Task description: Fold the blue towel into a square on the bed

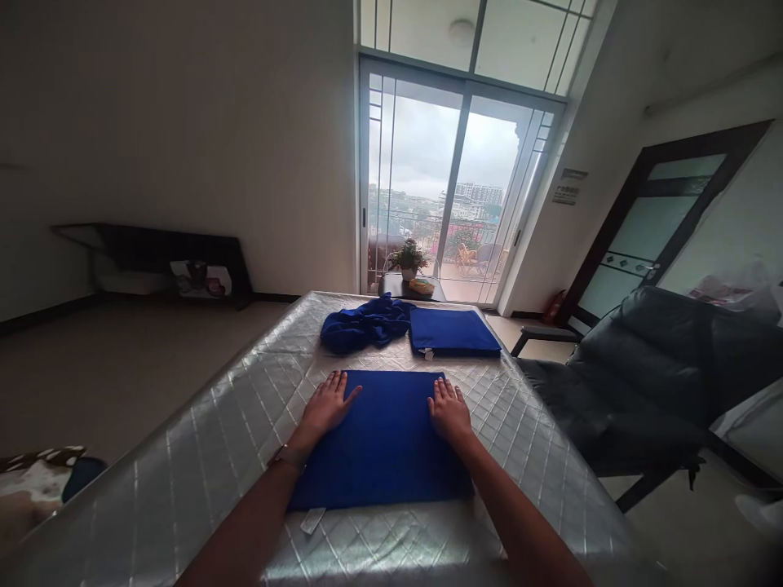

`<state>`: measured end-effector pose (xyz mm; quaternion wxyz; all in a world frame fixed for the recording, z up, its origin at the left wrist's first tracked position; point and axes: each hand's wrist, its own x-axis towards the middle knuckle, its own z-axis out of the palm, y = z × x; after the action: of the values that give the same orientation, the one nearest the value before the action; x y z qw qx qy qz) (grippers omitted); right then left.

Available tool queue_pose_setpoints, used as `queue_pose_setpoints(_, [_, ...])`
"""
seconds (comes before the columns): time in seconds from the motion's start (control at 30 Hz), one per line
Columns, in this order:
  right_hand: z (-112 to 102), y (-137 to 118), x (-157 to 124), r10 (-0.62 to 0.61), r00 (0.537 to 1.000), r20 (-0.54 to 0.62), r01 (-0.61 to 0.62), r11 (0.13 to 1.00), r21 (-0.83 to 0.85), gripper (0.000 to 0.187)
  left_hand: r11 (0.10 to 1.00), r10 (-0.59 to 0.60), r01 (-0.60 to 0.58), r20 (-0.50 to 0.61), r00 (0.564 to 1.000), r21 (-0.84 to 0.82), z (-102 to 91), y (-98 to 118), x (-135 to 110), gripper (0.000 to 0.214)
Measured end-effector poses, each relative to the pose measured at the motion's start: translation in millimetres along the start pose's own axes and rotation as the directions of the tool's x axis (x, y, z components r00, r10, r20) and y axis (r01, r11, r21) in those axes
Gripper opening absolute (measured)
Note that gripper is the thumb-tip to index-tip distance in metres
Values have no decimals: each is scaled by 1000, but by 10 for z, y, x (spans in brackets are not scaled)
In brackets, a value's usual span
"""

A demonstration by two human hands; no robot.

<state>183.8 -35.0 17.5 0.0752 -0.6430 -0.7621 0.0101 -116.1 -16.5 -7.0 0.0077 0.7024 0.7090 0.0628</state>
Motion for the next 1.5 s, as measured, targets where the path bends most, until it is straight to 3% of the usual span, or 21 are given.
queue_pose_setpoints(0.2, [70,10,-176,8,999,38,-11,997,71,61,1000,-10,10,-19,1000,0,-36,15,-31,79])
queue_pose_setpoints(0.37, [94,16,-188,6,1000,28,-9,997,80,61,998,61,-56,-225,972,29,-96,103,-102,75])
queue_pose_setpoints(0.43, [90,10,-181,12,1000,28,-14,996,87,61,991,129,-134,-246,961,-2,-92,283,-155,73])
queue_pose_setpoints(0.53, [97,10,-177,15,999,29,-18,996,90,61,943,308,-324,-172,936,-74,-28,748,-244,71])
queue_pose_setpoints(0.63, [124,31,-176,-3,999,36,1,997,71,61,842,501,-516,-128,856,-156,57,1295,-286,69])
queue_pose_setpoints(0.73, [153,64,-176,-44,997,59,42,998,43,58,813,523,-528,-89,848,-245,91,1685,-259,73])
queue_pose_setpoints(0.8, [162,78,-176,-60,996,65,58,998,32,58,827,496,-491,-58,867,-273,88,1784,-232,75])
queue_pose_setpoints(0.87, [158,78,-176,-52,997,63,50,998,30,58,845,470,-463,-40,882,-267,77,1751,-221,77])
queue_pose_setpoints(0.97, [130,55,-177,-26,998,52,23,999,47,60,886,415,-407,-10,910,-221,56,1504,-238,79])
queue_pose_setpoints(1.13, [89,22,-184,8,999,48,-12,997,80,61,964,249,-245,29,968,-103,4,773,-300,79])
queue_pose_setpoints(1.3, [92,26,-192,8,999,39,-11,996,93,61,995,99,-99,21,995,-3,-38,118,-388,77])
queue_pose_setpoints(1.4, [73,10,-191,13,999,51,-17,996,82,61,998,63,-63,20,998,12,-54,-7,-429,77])
queue_pose_setpoints(1.5, [10,-31,-210,16,1000,23,-17,998,62,59,999,52,-52,15,999,1,-67,7,-440,77])
